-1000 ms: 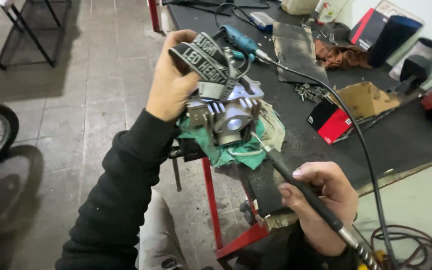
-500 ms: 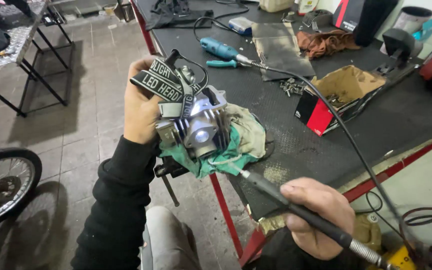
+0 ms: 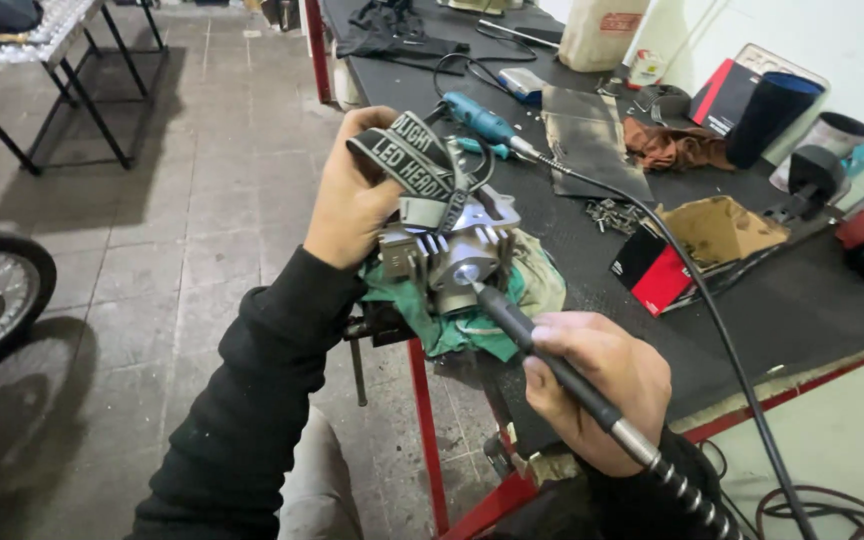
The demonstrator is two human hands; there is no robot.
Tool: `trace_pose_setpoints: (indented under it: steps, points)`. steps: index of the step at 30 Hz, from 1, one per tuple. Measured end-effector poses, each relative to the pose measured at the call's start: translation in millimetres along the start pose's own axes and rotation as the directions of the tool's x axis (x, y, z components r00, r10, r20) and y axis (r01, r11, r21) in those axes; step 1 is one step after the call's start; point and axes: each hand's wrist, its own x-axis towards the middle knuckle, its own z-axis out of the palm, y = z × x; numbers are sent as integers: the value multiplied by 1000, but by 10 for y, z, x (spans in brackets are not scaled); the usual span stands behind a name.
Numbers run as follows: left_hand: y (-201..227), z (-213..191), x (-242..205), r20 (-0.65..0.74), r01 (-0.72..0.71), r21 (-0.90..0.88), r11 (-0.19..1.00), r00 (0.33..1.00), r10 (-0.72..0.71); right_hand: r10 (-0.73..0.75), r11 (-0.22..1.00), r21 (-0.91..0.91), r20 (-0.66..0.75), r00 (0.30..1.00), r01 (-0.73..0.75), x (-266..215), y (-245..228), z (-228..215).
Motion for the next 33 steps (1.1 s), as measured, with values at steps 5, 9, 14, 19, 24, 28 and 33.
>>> trace_pose_setpoints:
  steps: [5,9,14,19,24,28,33]
  points:
    - [-54,-17,6,-2,-18,-13,1000,1000,18,43,998,-53,4,999,-42,17,23,133]
    - [8,-5,-19,21,-37,3,999,999,37,61,993,-99,-29,998,-63,-30,39,211]
    - [6,-1,-20,37,-12,-71,997,999,15,96,985,-138,-60,994,-103,-71,53,230]
    - [40,7,-29,44,-14,-33,999,999,15,83,985,-146,-62,995,-92,-51,48,254]
    - [34,4,-25,51,-10,-67,998,999,14,86,983,-155,-68,994,-96,-48,57,273]
    - [13,2,-25,45,-2,-72,997,999,5,79,982,-168,-73,994,-91,-65,89,279]
    - [28,6,-32,42,6,-76,997,999,-3,81,980,-176,-70,994,-93,-72,72,245]
